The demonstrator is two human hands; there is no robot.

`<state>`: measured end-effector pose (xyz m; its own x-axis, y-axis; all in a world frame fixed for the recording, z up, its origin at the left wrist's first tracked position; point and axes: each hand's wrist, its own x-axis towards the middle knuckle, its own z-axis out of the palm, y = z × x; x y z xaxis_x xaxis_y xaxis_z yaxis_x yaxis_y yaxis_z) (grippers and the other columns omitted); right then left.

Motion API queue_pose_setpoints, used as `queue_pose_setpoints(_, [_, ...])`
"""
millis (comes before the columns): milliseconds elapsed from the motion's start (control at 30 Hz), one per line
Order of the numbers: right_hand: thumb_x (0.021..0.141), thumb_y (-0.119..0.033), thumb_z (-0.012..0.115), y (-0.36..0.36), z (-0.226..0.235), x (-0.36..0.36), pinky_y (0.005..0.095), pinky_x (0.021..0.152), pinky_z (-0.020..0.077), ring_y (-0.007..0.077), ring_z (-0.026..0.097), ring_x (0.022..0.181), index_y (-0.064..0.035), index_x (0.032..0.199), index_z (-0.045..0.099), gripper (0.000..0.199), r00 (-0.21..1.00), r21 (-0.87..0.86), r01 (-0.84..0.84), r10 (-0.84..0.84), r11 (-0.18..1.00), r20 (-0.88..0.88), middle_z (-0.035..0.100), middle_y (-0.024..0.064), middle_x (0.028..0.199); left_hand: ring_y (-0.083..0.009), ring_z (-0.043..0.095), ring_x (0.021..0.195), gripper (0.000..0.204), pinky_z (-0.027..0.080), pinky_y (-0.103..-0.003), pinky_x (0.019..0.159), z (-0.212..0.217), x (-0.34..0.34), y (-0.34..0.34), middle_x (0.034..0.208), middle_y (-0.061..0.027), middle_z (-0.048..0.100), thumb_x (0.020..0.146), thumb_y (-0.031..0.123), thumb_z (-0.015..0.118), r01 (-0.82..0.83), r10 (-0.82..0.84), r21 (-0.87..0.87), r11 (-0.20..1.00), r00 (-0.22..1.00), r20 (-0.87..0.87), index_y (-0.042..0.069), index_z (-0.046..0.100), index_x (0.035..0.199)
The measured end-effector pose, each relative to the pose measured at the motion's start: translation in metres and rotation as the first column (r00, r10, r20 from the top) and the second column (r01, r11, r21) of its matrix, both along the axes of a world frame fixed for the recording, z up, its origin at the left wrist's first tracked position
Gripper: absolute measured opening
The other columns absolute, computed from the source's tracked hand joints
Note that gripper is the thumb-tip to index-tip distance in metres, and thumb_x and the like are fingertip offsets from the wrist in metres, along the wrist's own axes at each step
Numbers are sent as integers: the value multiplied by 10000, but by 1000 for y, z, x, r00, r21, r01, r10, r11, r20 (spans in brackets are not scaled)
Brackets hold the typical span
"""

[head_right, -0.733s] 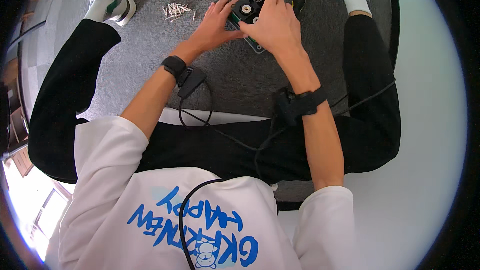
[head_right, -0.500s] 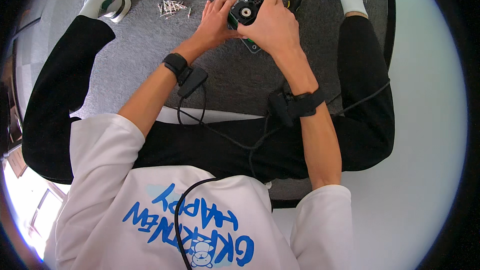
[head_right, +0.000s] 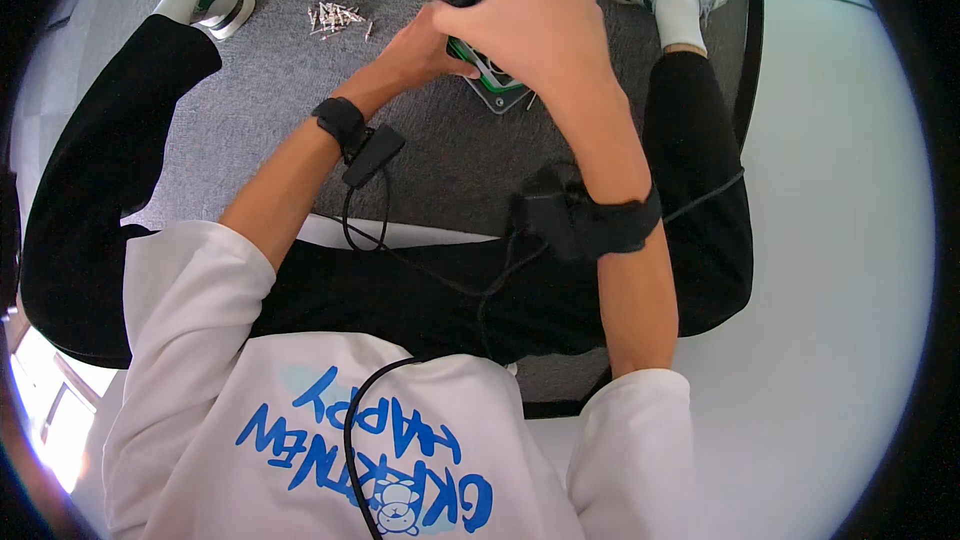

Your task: The person picks up a component and places it into a metal housing, then empties a bag of screws into their hand and places them into the housing, and finally puts a green-rimmed component into the housing.

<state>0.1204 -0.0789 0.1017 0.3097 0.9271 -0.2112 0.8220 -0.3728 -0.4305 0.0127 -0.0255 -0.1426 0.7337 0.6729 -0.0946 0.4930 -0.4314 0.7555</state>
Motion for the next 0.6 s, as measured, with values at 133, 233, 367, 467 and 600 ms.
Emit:
queue_pose_setpoints(133, [706,-435,827,-24,-49,54,449,815,594,391,732,940,18,1272,516,789,975,262,-177,134,949,176,705,237,1066,-405,596,1102,944,558,-464,919,26,-12,7,1234,-212,544,720,157,902,94,-90,-116,989,995,43,170,394,1516])
queue_pose_setpoints(233, [704,-399,847,-38,-59,58,455,872,561,391,705,1023,3,1289,500,791,974,188,-133,94,973,204,679,234,1153,-415,586,1152,1009,554,-457,932,10,-21,13,1248,-186,555,726,136,894,141,-140,-17,990,989,45,206,327,1558])
queue_pose_setpoints(367, [706,-385,850,-52,-61,64,441,900,550,384,696,1056,19,1298,491,802,999,128,-9,5,992,32,677,248,1141,-378,616,1134,881,553,-451,930,5,-26,7,1158,-161,616,754,148,871,118,-127,98,988,988,89,194,429,1516])
queue_pose_setpoints(467, [702,-391,854,-60,-62,80,436,918,544,384,690,1072,36,1313,481,833,999,188,24,-30,982,26,672,263,1145,-333,685,969,632,567,-432,848,15,-22,12,977,-157,673,841,236,816,26,-103,279,960,959,263,140,566,1413])
queue_pose_setpoints(600, [701,-406,862,-63,-60,99,435,968,519,405,661,1128,71,1349,453,902,992,285,69,-96,956,84,651,295,1189,-315,683,738,483,563,-440,724,49,-21,31,815,-149,684,932,399,712,98,-85,157,983,992,-90,79,669,1291])
